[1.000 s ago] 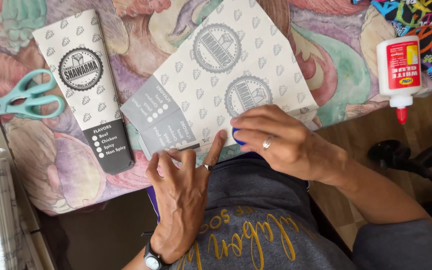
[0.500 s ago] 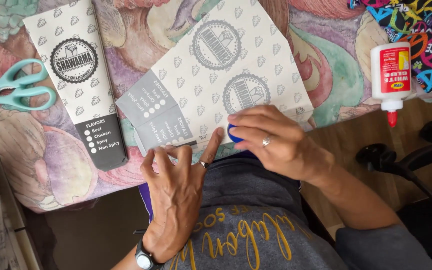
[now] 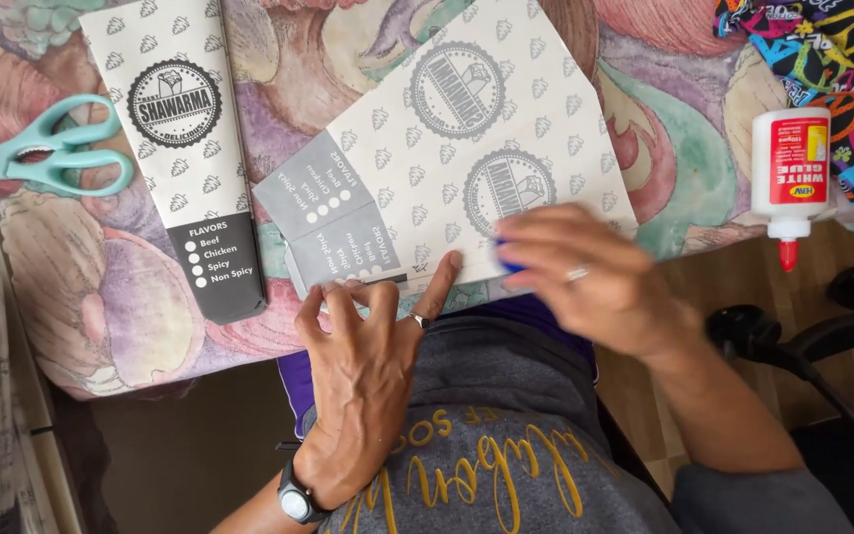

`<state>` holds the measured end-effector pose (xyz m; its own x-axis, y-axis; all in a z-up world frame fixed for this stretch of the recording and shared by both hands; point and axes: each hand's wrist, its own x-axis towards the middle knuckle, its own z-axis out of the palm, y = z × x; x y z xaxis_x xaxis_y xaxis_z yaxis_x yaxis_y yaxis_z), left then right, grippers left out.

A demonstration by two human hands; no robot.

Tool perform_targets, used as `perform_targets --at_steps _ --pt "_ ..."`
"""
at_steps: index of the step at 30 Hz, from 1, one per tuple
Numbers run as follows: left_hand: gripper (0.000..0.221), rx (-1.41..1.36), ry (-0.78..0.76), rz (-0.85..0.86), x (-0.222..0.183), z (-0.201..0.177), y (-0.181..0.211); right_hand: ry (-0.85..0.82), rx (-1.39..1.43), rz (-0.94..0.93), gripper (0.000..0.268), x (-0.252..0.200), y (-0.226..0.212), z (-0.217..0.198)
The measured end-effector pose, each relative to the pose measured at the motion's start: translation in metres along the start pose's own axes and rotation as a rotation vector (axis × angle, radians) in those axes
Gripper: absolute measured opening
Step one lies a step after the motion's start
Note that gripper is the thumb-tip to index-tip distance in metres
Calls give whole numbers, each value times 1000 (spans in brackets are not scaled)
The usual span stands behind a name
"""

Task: Sorting and folding printed paper shawarma wraps on a table

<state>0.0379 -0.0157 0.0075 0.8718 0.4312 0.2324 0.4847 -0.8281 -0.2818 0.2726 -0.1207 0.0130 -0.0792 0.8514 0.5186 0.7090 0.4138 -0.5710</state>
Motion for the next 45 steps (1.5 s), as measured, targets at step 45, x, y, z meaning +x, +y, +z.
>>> perform_targets --at_steps 45 --pt "74 -82 22 -71 -10 7 1 -22 -40 3 24 24 -17 12"
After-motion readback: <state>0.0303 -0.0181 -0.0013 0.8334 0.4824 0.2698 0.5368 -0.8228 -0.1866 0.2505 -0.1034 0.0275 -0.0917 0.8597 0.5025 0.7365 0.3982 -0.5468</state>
